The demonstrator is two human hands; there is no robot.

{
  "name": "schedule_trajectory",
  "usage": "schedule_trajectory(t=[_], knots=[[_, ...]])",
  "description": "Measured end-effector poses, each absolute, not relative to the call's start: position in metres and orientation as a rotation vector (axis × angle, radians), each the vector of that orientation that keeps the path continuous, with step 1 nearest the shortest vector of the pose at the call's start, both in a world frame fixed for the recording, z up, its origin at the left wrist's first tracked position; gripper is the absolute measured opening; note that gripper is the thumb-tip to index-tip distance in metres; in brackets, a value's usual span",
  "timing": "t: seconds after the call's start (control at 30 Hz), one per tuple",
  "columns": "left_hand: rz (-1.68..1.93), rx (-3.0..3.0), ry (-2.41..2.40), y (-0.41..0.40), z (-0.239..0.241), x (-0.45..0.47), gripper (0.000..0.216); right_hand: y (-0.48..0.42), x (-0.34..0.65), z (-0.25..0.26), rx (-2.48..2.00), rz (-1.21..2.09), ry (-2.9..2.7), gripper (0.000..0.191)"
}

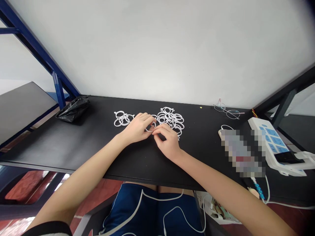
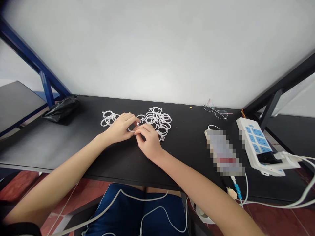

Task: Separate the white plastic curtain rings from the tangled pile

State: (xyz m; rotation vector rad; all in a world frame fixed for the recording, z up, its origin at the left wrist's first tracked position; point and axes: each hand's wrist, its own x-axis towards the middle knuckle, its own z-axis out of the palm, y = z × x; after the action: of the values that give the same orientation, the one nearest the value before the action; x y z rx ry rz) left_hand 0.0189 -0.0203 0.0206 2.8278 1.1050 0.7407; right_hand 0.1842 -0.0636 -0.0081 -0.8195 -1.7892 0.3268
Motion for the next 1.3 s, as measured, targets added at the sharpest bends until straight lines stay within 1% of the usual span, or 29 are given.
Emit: schedule_trajectory(t=[0.17,0.3,0.47,0.67,0.87,1.1,1.23,1.3], knots=[[0.702,2.822,1.087,-0.0203,0.02,0.0185,0.014,-0.0636,0.1841,-0.0086,-0.804,0.319,-1.794,0.023],[0.757,2.822,1.024,-0.0212,0.0196,0.0182,0.017,-0.0627,0.1843,-0.0096,-0.811,0.314,-1.811,0.024],[0.752,2.833,0.955,-0.0218,0.0196,0.0188,0.008,-0.0614,0.1851,-0.0103,-0.804,0.319,-1.838,0.023],[0.787,2.786,0.999,-0.0228,0.0175,0.019,0.01,-0.0629,0.1855,-0.009,-0.76,0.314,-1.828,0.023],[0.794,2.669,1.049,-0.023,0.0174,0.0182,0.014,-0.064,0.1856,-0.0058,-0.761,0.42,-1.776,0.015],[0.704,2.586,1.081,-0.0216,0.0142,0.0179,0.016,-0.0646,0.1844,-0.0056,-0.763,0.479,-1.745,0.008],[0.707,2.534,1.056,-0.0214,0.0135,0.0168,0.016,-0.0657,0.1844,-0.0067,-0.787,0.458,-1.735,0.011],[0.728,2.519,1.033,-0.0216,0.0145,0.0169,0.017,-0.0658,0.1849,-0.0074,-0.83,0.483,-1.765,0.01]])
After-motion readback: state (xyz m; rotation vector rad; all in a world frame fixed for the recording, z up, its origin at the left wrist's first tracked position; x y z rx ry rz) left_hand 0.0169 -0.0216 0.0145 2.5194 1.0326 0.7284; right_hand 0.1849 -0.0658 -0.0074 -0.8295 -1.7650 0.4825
